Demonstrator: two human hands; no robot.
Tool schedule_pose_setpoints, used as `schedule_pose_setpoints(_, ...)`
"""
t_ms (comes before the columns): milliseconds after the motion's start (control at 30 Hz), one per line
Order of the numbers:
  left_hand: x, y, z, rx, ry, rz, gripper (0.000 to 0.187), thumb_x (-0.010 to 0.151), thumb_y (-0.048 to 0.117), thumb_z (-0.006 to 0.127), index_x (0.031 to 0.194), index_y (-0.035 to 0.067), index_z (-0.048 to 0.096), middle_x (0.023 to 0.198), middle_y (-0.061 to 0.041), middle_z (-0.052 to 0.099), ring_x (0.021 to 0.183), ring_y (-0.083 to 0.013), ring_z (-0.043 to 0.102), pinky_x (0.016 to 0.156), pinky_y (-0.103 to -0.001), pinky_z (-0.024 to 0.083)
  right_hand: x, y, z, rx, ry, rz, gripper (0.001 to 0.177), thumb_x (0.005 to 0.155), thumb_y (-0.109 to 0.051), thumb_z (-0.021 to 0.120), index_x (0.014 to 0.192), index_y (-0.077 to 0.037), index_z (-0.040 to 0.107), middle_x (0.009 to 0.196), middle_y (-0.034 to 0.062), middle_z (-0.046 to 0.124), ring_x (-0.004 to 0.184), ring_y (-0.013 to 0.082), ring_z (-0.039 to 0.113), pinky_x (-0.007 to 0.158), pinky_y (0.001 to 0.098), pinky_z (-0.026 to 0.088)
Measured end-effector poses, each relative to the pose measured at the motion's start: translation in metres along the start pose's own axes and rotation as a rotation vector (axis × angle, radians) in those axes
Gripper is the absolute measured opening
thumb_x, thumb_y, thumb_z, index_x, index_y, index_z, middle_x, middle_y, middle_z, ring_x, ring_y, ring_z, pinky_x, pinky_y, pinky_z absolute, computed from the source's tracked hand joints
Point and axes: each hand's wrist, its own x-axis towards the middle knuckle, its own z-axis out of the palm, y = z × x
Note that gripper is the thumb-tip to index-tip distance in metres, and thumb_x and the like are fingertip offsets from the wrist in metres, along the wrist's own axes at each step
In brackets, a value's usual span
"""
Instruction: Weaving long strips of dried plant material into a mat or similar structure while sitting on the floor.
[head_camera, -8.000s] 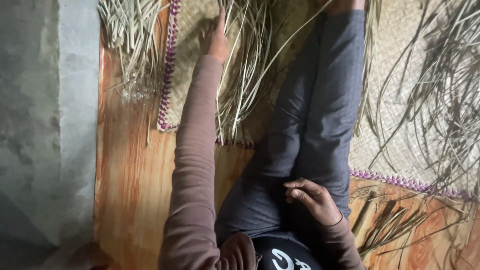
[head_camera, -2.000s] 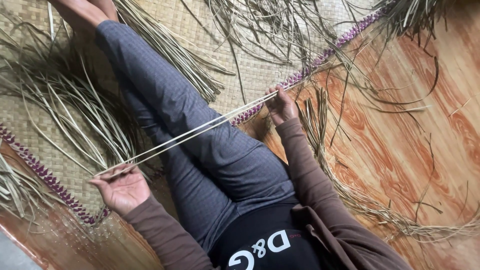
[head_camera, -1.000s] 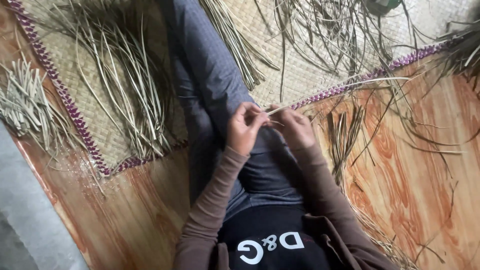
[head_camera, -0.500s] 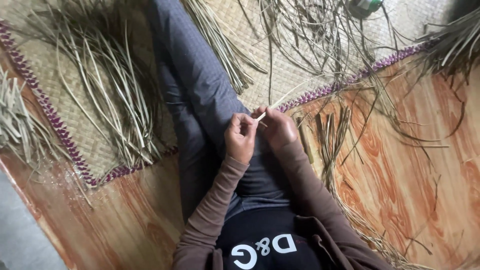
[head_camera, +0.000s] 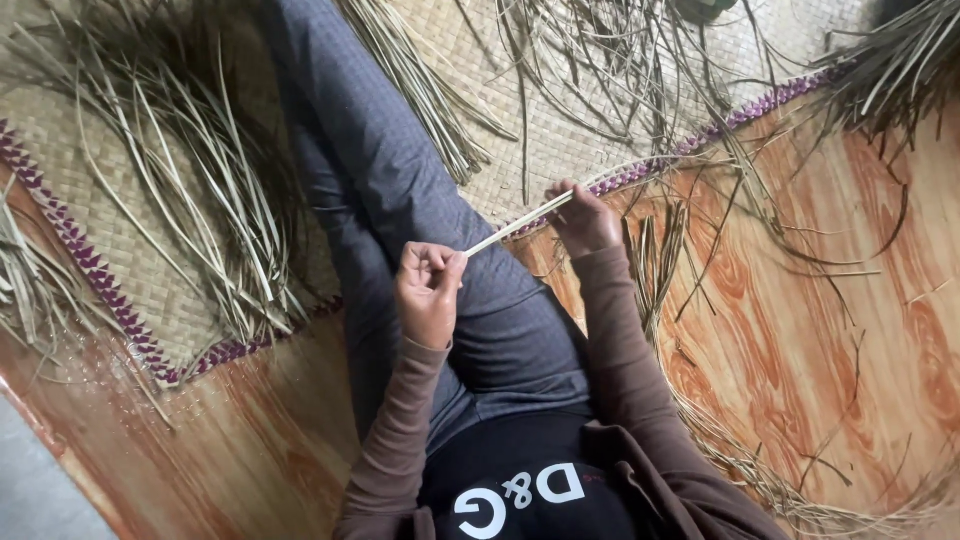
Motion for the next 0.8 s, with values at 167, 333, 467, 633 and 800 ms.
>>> schedule_pose_setpoints(167,-0.006,-0.013,-0.013,-0.016,-0.041,-0.008,0.032,0.093,0.001,0.072,0.085,0.013,0.044,0.082,-0.007,0.067,0.060,-0.0089,0.057,0.063,-0.022,0.051,0.027,-0.025,-0.023,-0.038,-0.032,-0.198,0.019,0.091,-0.025,0.070,0.099,-0.009,0.076,0.092,0.0128,0.075,0.093,0.0294,0.074,0.085,0.0402,0.056)
schedule_pose_setpoints(333,-0.023,0.004,0.010,0.195,-0.115,0.084,0.013,0.093,0.004,0.071,0.090,0.008,0.060,0.082,-0.006,0.069,0.067,-0.0158,0.064,0.065,-0.029,0.055,-0.074,-0.110,0.143,-0.257,-0.058,-0.731,0.011,0.102,-0.018,0.059,0.096,-0.011,0.065,0.079,0.0052,0.056,0.061,0.0146,0.059,0.051,0.0272,0.052)
schedule_pose_setpoints(467,-0.016,0.025,0.032,0.285,-0.161,0.258,0.042,0.087,-0.002,0.073,0.125,0.004,0.057,0.123,-0.010,0.060,0.094,-0.0202,0.062,0.084,-0.028,0.054,-0.087,-0.129,0.245,-0.642,-0.204,-0.927,0.012,0.107,-0.014,0.058,0.107,-0.010,0.069,0.064,-0.0032,0.056,0.050,0.0094,0.052,0.046,0.0251,0.048)
schedule_pose_setpoints(633,-0.009,0.019,0.029,0.437,-0.155,0.390,0.033,0.090,0.002,0.070,0.121,0.005,0.062,0.121,-0.012,0.059,0.097,-0.0258,0.063,0.085,-0.033,0.056,0.011,-0.098,0.290,-0.891,-0.377,-0.850,0.018,0.107,-0.013,0.055,0.107,-0.005,0.071,0.071,0.0039,0.065,0.055,0.0132,0.060,0.048,0.0257,0.052)
schedule_pose_setpoints(800,-0.007,0.019,0.026,0.590,-0.149,0.495,0.018,0.091,0.005,0.070,0.108,0.008,0.069,0.108,-0.005,0.063,0.090,-0.0242,0.063,0.084,-0.035,0.055,0.073,-0.044,0.305,-1.393,-0.224,-0.702,0.014,0.096,-0.013,0.064,0.096,-0.007,0.077,0.068,0.0018,0.070,0.055,0.0121,0.065,0.054,0.0258,0.053)
